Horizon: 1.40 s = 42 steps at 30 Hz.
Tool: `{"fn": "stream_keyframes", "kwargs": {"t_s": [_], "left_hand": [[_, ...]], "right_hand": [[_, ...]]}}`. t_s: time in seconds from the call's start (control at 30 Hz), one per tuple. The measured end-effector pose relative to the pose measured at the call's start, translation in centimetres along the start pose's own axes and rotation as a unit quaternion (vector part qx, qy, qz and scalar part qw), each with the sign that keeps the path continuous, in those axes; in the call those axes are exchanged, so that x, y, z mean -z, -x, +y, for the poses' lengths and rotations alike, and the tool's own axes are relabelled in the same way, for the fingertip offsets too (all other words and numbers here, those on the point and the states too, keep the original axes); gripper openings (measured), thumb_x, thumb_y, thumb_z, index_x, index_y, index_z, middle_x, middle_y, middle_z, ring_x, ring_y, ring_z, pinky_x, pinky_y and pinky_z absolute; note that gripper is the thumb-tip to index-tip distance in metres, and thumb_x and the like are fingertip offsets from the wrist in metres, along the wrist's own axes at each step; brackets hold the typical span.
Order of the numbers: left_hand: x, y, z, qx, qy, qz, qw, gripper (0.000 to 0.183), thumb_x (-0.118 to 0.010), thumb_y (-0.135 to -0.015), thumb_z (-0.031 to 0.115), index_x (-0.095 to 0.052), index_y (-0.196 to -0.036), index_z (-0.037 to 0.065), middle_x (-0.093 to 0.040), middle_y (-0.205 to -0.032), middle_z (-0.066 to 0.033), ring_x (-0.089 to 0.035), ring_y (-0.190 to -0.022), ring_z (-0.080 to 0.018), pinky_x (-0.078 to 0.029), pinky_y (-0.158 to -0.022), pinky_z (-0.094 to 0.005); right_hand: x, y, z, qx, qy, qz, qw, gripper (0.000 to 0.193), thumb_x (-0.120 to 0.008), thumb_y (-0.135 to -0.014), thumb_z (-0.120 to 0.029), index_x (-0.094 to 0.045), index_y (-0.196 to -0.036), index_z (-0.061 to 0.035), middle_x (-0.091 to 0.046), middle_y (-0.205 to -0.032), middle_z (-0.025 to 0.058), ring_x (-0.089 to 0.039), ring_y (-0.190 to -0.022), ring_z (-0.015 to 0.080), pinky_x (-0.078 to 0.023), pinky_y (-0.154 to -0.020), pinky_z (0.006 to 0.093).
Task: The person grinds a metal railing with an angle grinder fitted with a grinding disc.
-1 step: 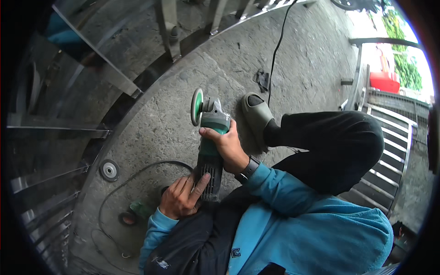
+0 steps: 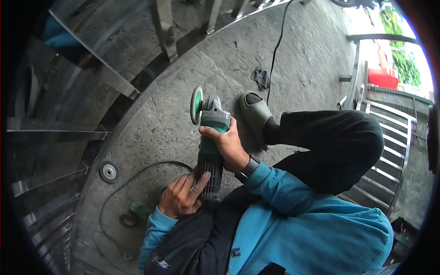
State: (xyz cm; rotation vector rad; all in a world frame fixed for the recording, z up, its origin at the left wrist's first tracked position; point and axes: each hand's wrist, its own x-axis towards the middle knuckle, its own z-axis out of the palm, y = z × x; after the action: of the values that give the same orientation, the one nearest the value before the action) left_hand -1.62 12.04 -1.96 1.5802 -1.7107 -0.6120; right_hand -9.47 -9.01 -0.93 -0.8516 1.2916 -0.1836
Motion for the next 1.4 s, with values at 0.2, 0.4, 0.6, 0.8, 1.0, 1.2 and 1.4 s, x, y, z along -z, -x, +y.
{"fn": "stream_keyframes", "kwargs": {"t_s": [0.2, 0.4, 0.6, 0.8, 1.0, 1.2, 1.4], "left_hand": [[-2.6, -1.5, -0.5, 0.161, 0.513, 0.097, 0.837, 0.094, -0.077, -0.087, 0.049, -0.030, -0.148, -0.005, -0.054, -0.137, -0.0253, -0.064, -0.112, -0.0273, -0.054, -0.091, -0.0391], [-3.2, -3.5, -1.3, 0.304, 0.651, -0.045, 0.694, 0.059, -0.087, -0.078, 0.023, -0.057, -0.123, -0.002, -0.071, -0.097, -0.0092, -0.069, -0.085, -0.0160, -0.055, -0.076, -0.0293], [0.1, -2.0, -2.7, 0.343, 0.359, 0.022, 0.868, 0.056, -0.088, -0.067, 0.015, -0.059, -0.112, -0.002, -0.071, -0.093, -0.0137, -0.070, -0.082, -0.0244, -0.055, -0.076, -0.0384], [1.3, 0.3, -4.4, 0.401, 0.161, 0.024, 0.902, 0.054, -0.083, -0.068, 0.017, -0.059, -0.113, 0.001, -0.071, -0.087, -0.0207, -0.071, -0.081, -0.0416, -0.055, -0.076, -0.0471], [0.6, 1.7, -8.2, 0.453, 0.009, 0.071, 0.889, 0.057, -0.086, -0.067, 0.016, -0.058, -0.114, 0.000, -0.071, -0.087, -0.0246, -0.069, -0.084, -0.0472, -0.053, -0.076, -0.0513], [1.2, 1.7, -10.2, 0.469, -0.009, 0.084, 0.879, 0.060, -0.086, -0.068, 0.015, -0.056, -0.117, -0.003, -0.071, -0.089, -0.0269, -0.070, -0.086, -0.0466, -0.053, -0.077, -0.0505], [1.1, 2.8, -10.6, 0.485, -0.025, 0.077, 0.871, 0.071, -0.086, -0.069, 0.016, -0.053, -0.128, -0.005, -0.070, -0.095, -0.0291, -0.069, -0.090, -0.0481, -0.053, -0.081, -0.0507]], "right_hand": [[0.8, 1.0, 0.5, 0.173, 0.120, 0.010, 0.978, 0.098, -0.090, -0.073, -0.026, -0.028, -0.143, 0.0010, -0.060, -0.117, 0.0171, -0.063, -0.103, 0.0228, -0.054, -0.087, 0.0357], [-1.1, 2.7, 0.5, 0.255, 0.193, -0.028, 0.947, 0.098, -0.089, -0.074, -0.032, -0.031, -0.144, 0.0034, -0.062, -0.122, 0.0243, -0.063, -0.115, 0.0298, -0.051, -0.098, 0.0405], [4.9, 1.7, -2.0, 0.196, 0.385, -0.185, 0.883, 0.075, -0.067, -0.093, -0.054, -0.046, -0.135, 0.0059, -0.069, -0.096, 0.0264, -0.071, -0.086, 0.0325, -0.055, -0.081, 0.0448], [16.0, -9.7, -6.8, 0.241, 0.623, 0.122, 0.734, 0.066, -0.068, -0.090, -0.053, -0.057, -0.128, -0.0008, -0.070, -0.100, 0.0290, -0.072, -0.078, 0.0370, -0.059, -0.076, 0.0431], [22.4, -19.4, -8.2, 0.037, 0.499, 0.192, 0.844, 0.079, -0.071, -0.085, -0.060, -0.054, -0.141, -0.0068, -0.070, -0.110, 0.0247, -0.073, -0.078, 0.0357, -0.062, -0.063, 0.0449], [24.4, -21.2, -6.7, -0.093, 0.363, -0.023, 0.927, 0.058, -0.063, -0.098, -0.043, -0.049, -0.149, -0.0211, -0.055, -0.144, 0.0147, -0.059, -0.125, 0.0334, -0.059, -0.084, 0.0591], [22.9, -21.2, -5.1, -0.167, 0.331, -0.085, 0.925, 0.044, -0.050, -0.103, -0.037, -0.059, -0.135, -0.0086, -0.065, -0.132, 0.0126, -0.067, -0.112, 0.0250, -0.061, -0.083, 0.0473]]}}
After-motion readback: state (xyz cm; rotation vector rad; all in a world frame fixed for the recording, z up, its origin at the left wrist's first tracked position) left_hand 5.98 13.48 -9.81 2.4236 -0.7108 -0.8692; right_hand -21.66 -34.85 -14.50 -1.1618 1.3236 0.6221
